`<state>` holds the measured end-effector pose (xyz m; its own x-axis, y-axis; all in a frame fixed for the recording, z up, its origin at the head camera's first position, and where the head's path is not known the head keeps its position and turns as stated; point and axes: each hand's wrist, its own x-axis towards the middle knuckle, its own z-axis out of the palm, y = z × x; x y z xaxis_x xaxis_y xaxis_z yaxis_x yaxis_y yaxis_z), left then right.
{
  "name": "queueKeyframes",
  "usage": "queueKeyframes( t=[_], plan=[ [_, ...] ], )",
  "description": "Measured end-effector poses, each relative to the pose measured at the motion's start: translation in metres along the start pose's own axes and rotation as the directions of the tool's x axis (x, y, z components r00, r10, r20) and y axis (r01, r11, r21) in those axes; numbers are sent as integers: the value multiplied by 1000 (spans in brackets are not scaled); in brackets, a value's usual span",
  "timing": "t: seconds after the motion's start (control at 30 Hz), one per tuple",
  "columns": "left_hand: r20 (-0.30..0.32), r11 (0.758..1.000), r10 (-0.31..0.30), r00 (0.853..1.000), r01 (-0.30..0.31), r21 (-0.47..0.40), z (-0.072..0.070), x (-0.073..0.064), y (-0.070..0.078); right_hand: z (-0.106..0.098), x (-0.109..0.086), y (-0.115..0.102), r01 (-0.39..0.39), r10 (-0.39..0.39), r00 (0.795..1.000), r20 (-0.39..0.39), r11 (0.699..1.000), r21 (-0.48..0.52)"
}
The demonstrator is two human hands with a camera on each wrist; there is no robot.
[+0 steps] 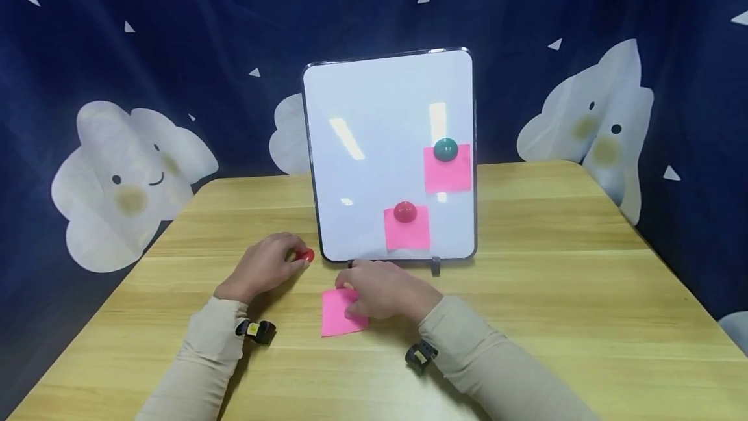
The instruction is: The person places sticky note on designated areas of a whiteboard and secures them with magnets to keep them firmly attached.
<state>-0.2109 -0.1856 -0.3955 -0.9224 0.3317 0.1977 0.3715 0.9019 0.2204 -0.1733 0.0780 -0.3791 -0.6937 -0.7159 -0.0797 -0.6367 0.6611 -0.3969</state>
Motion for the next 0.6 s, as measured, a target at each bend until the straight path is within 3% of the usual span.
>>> queueKeyframes(
  t=[0.27,0.43,0.6],
  plan=[
    [1,1000,-24,1000,24,-15,-1,-1,-4,1,5,3,6,1,998,-70,996,87],
    [0,1000,-20,1000,20,-8,-1,0,-5,1,5,9,67,-63,993,-99,997,41],
    [3,1000,-11,1000,11,-11,-1,0,-5,1,2,11,120,-114,988,-101,991,58]
  ],
)
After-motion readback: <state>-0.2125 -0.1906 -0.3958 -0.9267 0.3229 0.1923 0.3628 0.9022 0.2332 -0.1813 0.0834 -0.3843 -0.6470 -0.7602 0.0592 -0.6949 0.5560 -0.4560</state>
